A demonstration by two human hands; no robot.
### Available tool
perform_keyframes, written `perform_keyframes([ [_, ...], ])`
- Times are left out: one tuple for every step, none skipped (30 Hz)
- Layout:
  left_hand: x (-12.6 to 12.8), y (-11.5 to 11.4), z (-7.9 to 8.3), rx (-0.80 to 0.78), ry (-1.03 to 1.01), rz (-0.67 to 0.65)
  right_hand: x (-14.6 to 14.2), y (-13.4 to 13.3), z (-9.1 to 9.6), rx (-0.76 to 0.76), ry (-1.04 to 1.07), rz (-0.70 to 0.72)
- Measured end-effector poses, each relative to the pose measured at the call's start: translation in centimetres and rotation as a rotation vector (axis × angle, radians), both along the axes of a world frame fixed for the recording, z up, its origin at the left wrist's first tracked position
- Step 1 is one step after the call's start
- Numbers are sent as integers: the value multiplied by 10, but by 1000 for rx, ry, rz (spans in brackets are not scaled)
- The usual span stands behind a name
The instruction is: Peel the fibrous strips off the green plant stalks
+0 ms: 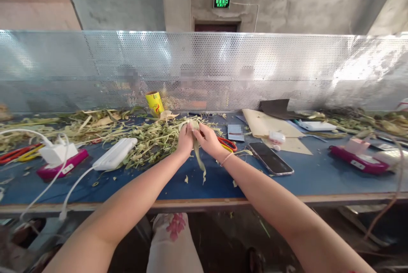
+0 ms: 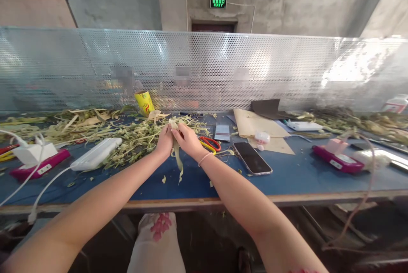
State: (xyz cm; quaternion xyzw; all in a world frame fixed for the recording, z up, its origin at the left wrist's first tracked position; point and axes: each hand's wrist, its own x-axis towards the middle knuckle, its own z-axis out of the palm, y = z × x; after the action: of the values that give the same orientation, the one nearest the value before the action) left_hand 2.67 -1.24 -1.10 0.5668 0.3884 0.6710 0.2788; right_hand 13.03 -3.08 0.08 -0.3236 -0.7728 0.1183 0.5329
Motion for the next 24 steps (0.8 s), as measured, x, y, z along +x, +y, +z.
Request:
perform_keyframes([
  [-1,-1,1,-14,5,3,0,1,0,-46,-13,9],
  [-2,-2,3,-27,15,13,0,1,-1,-90,-28,31],
  [-3,-2,4,-32,29,32,0,2,-1,-121,-35,55],
  [-4,-2,5,-28,48,57,0,2,-2,-136,-38,74],
  [-5,-1,6,-22,64,80,-1,3,-2,-137,-38,86],
  [-6,-1,6,-14,75,93,-1,3,-3,-124,-36,88],
  [-6,0,6,-10,77,96,-2,3,-3,-107,-36,83],
  [-6,1,5,-10,68,89,-2,3,-4,-89,-39,75],
  [-6,2,5,-14,51,74,-3,3,-4,-74,-44,64],
  [-5,2,4,-21,28,54,-3,2,-4,-60,-50,55],
  [-4,3,4,-30,1,35,-3,1,-4,-45,-56,50],
  [-3,2,3,-40,-27,14,-3,1,-3,-29,-61,50],
  [-2,2,3,-51,-53,-7,-3,0,-3,-11,-64,56],
  [-1,1,3,-62,-75,-29,-3,0,-3,6,-64,64],
  [0,1,3,-71,-92,-46,-3,-1,-2,16,-61,71],
  [0,0,3,-77,-103,-54,-3,-1,-2,16,-56,74],
  [0,0,3,-79,-105,-53,-3,0,-2,4,-47,72],
  [0,0,3,-77,-98,-46,-3,0,-3,-20,-32,61],
  [-1,1,3,-72,-85,-36,-3,1,-3,-52,-13,44],
  [-2,1,3,-67,-67,-29,-3,3,-3,-89,11,27],
  [-3,2,4,-66,-49,-30,-2,4,-4,-129,36,12],
  [-5,2,4,-68,-31,-39,-2,5,-4,-171,61,-2],
  [-6,2,4,-72,-15,-57,-1,6,-4,-210,84,-16],
  [-6,2,5,-77,1,-79,-1,6,-3,-244,101,-22],
])
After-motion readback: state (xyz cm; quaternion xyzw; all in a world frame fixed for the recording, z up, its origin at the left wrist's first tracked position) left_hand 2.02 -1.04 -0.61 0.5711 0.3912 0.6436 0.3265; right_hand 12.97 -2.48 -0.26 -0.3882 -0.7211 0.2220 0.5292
